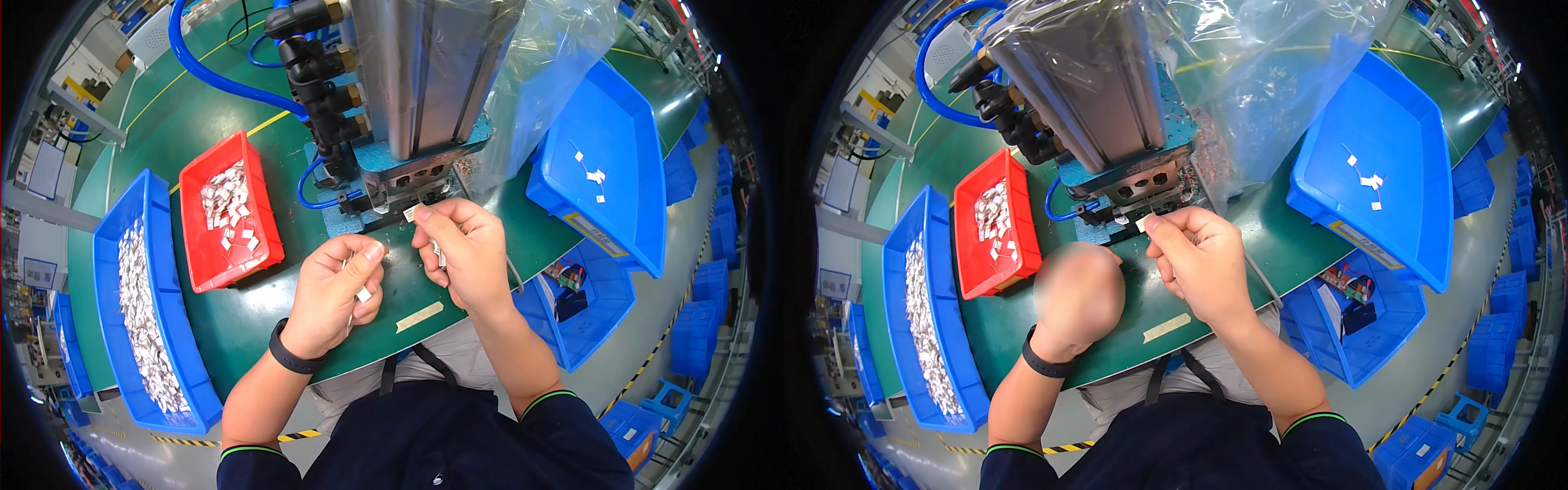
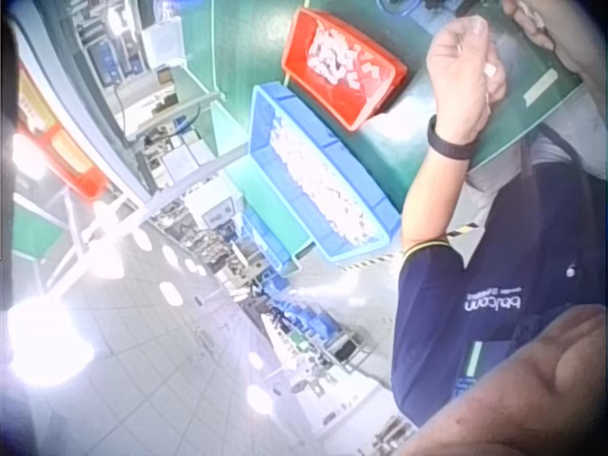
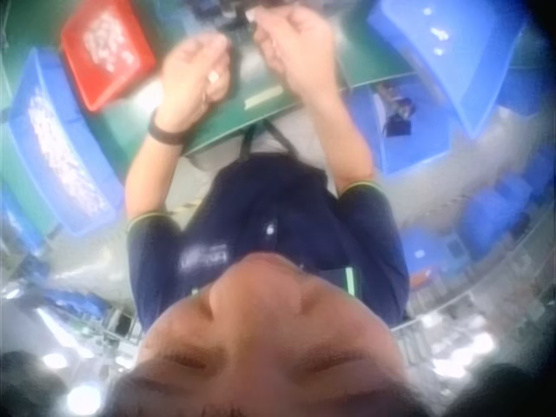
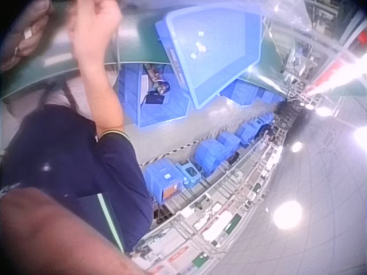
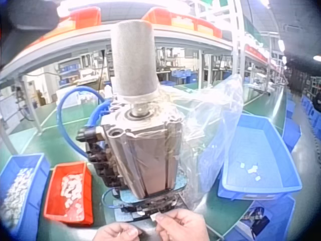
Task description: The person picks small white plastic components from a blue bin and inserts them into a vertical press machine. They then use a thin metal tool to manipulate the components within the machine's mechanism. The person repeats this process, handling the components one at a time and placing them into the machine.
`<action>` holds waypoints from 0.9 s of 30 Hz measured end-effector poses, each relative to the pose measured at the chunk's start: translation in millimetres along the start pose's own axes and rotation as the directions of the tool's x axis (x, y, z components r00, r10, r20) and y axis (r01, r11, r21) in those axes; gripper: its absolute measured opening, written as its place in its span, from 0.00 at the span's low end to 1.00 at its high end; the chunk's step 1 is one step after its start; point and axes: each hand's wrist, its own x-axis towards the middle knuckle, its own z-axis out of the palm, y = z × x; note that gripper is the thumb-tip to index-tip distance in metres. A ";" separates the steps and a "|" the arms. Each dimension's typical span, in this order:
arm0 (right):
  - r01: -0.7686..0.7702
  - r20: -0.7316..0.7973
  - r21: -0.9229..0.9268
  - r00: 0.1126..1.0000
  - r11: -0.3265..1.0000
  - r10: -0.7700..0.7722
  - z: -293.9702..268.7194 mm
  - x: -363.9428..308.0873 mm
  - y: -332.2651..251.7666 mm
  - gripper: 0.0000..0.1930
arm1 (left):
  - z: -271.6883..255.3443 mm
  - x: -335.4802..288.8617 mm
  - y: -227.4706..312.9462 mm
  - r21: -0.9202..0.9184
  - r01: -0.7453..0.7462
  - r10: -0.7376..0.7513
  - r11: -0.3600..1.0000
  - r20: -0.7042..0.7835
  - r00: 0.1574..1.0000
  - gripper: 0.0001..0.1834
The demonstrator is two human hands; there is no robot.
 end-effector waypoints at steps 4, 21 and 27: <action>0.006 -0.002 -0.005 1.000 1.000 -0.006 0.5 0.2 1.2 0.09 | 0.0 0.2 -0.5 -0.005 0.000 0.000 1.000 0.001 1.000 0.09; -0.017 0.018 0.069 1.000 0.997 0.016 4.2 3.4 -1.7 0.07 | 0.7 -0.2 -0.5 -0.013 0.016 -0.016 1.000 -0.004 1.000 0.09; -0.029 0.116 0.069 0.993 0.997 0.021 -1.5 -8.7 0.8 0.05 | 0.4 0.4 -0.9 -0.011 0.008 -0.009 1.000 -0.019 1.000 0.09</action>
